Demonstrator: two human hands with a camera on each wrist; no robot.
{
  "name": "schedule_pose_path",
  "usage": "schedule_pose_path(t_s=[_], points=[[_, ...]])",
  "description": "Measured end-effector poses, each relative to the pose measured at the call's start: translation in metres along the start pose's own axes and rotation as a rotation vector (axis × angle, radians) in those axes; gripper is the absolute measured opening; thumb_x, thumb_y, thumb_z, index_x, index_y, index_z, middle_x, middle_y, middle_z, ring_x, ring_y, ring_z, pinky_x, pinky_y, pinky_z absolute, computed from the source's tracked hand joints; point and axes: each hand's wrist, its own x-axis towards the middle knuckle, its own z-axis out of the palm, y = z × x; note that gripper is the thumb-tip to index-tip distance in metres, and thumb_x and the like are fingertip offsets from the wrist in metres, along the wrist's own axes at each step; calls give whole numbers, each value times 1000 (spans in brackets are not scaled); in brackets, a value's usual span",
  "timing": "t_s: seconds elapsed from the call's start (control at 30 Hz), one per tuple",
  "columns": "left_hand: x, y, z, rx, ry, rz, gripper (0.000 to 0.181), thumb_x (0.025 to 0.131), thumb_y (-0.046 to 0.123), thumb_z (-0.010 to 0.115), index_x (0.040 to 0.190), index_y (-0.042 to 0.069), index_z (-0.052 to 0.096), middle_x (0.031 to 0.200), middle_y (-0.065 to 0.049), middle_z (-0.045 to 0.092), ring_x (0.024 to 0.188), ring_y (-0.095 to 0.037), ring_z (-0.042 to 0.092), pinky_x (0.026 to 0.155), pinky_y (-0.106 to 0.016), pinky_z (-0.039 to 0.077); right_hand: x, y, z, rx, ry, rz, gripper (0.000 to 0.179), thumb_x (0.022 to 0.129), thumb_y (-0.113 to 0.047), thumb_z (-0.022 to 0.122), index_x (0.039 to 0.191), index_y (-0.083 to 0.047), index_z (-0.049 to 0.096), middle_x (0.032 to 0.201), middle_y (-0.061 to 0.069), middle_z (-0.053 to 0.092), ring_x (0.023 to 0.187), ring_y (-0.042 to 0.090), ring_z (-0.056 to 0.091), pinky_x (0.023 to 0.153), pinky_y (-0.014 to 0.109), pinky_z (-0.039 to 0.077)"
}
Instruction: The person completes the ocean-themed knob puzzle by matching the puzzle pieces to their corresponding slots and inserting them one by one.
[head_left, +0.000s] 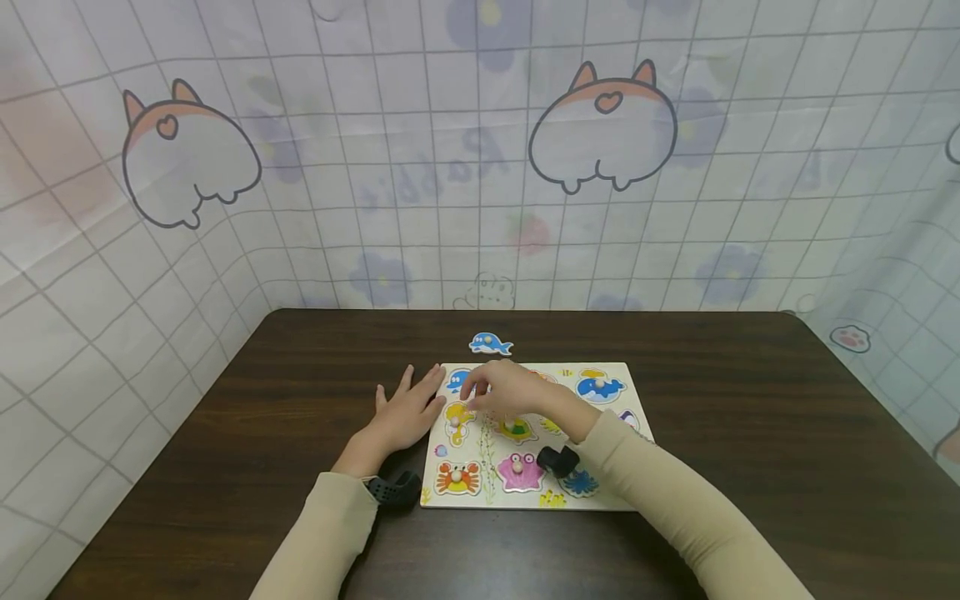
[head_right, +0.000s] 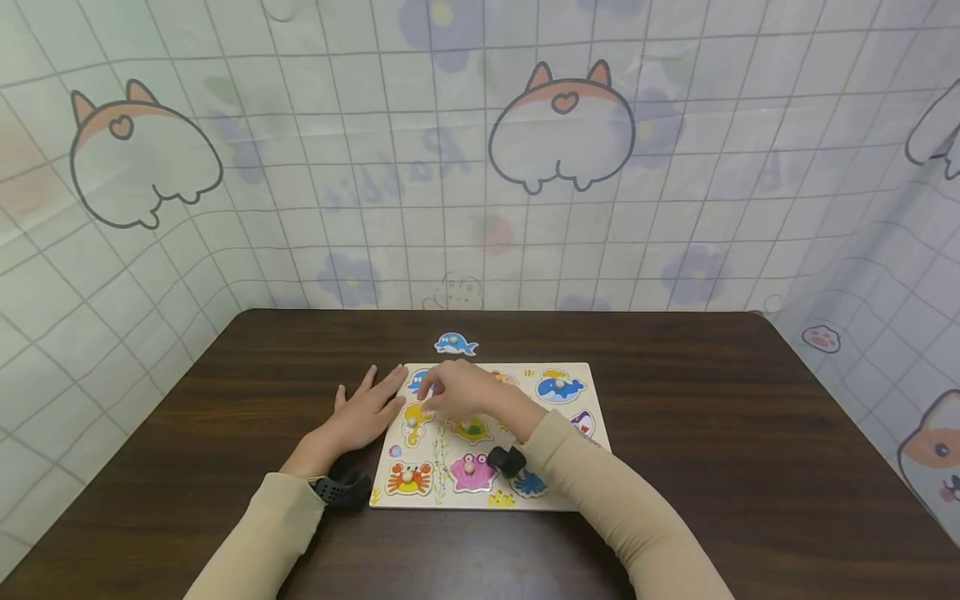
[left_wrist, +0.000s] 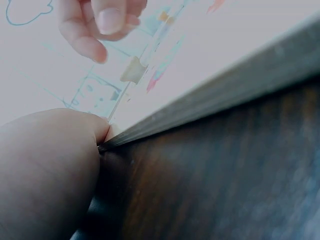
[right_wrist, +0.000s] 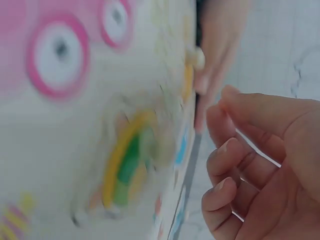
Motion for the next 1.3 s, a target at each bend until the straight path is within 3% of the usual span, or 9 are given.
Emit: schedule_pose_path(t_s=[0.13,0.33,0.5,0.77,1.03,1.3], points=[[0,0,-1,6,-1,-4,62,110,38,43,166,19,22,170,-5,20,156,-39,-1,111,-76,-9,3,17,-16,90,76,1,18,100,-14,68,114,-6,74,94,1,69,75,16,60,69,27,51],[-2,0,-1,-1,3,-4,63,110,36,45,166,19,22,170,-4,19,156,-38,-1,112,-75,-9,15,41,-33,215,218,97,22,101,-14,66,118,-2,73,101,8,73,92,22,67,77,32,55],[-3,0,-2,-10,7,-1,63,110,36,45,166,19,22,170,-4,19,156,-38,-1,112,-75,-9,25,52,-38,271,273,163,22,102,-13,65,117,1,72,101,10,73,95,29,67,83,37,56],[0,-1,0,-3,12,18,62,111,37,43,166,20,21,170,-4,19,156,-37,-2,111,-76,-8,44,66,-41,224,239,237,21,101,-10,64,117,0,71,102,10,72,81,20,62,77,32,54],[-1,-2,-1,0,18,9,62,110,37,43,166,20,21,170,-3,19,156,-37,-2,112,-75,-8,60,66,-36,210,228,278,24,101,-8,62,122,0,68,90,9,66,68,16,54,67,28,50],[-2,0,1,-6,17,6,62,110,37,44,165,20,23,170,-2,20,156,-38,0,112,-76,-8,71,68,-31,175,219,350,23,103,-13,64,122,-1,68,85,7,65,68,14,57,69,27,55]])
